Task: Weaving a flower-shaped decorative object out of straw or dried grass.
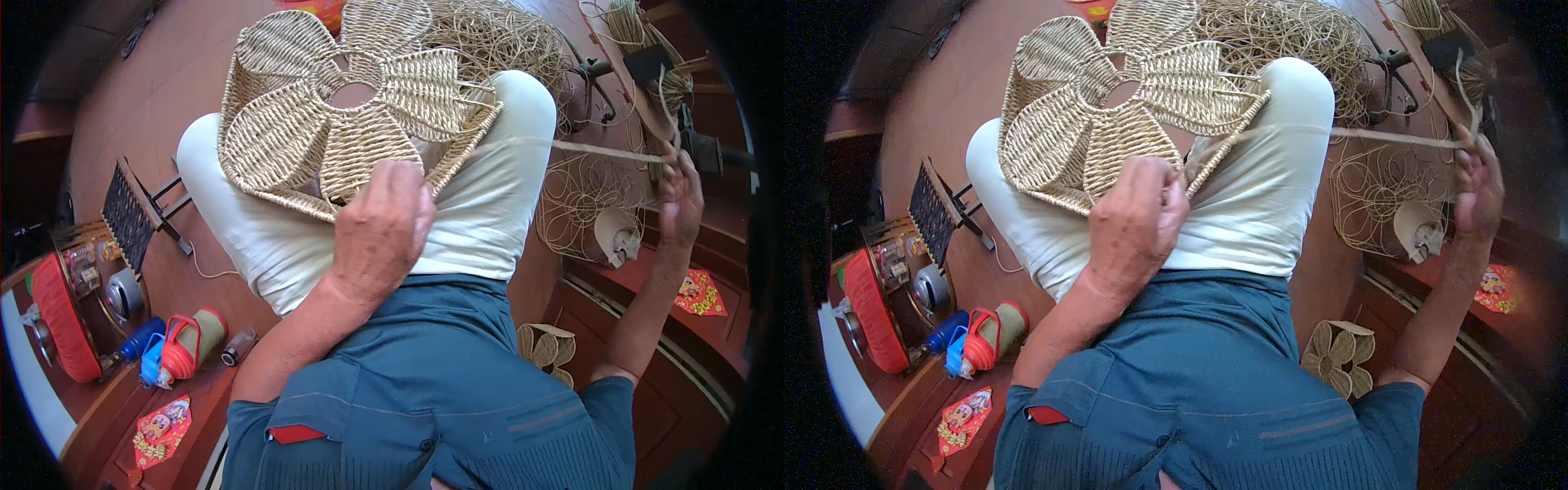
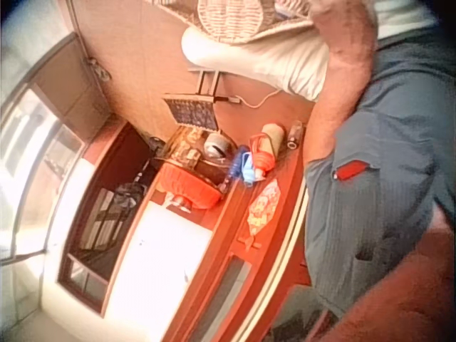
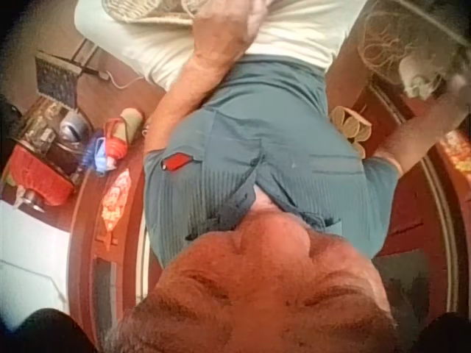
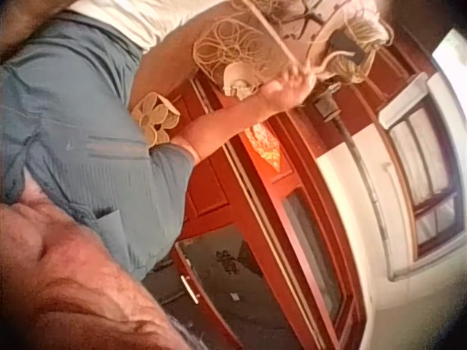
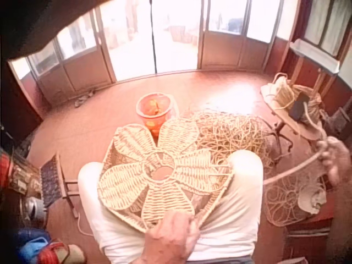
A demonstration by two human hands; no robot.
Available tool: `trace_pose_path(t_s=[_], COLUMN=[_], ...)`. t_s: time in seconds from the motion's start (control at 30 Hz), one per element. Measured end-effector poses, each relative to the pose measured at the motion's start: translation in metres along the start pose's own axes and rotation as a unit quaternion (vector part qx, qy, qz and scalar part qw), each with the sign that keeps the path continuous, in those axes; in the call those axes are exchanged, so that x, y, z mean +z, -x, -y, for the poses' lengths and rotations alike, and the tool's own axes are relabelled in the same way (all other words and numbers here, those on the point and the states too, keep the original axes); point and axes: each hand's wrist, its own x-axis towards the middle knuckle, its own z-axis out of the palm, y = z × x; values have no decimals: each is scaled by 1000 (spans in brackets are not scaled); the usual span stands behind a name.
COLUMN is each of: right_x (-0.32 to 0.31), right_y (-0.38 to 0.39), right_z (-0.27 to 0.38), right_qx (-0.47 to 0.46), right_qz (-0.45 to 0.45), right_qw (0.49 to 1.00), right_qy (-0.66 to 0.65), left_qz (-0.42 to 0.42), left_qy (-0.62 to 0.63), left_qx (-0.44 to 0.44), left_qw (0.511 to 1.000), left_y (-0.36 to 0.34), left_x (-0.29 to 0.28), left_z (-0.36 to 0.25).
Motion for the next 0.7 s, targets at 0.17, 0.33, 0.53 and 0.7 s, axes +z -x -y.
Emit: trace_pose_path(t_s=[0.17, 0.33, 0.53, 0.7], right_x=[97, 166, 216, 234], right_y=[59, 133, 170, 170], right_z=[-21, -63, -80, -99], right_qx=[-4, -59, -96, -184], right_qz=[179, 320, 369, 381], right_qw=[924, 886, 858, 835], right_qy=[337, 331, 345, 352], left_qz=[-17, 24, 61, 96], left_qy=[-5, 17, 36, 29], left_qx=[-20, -67, -51, -69], left_qw=[1000, 997, 996, 993], left_y=[0, -3, -2, -1], left_x=[-7, -8, -17, -20], left_z=[3, 6, 4, 1])
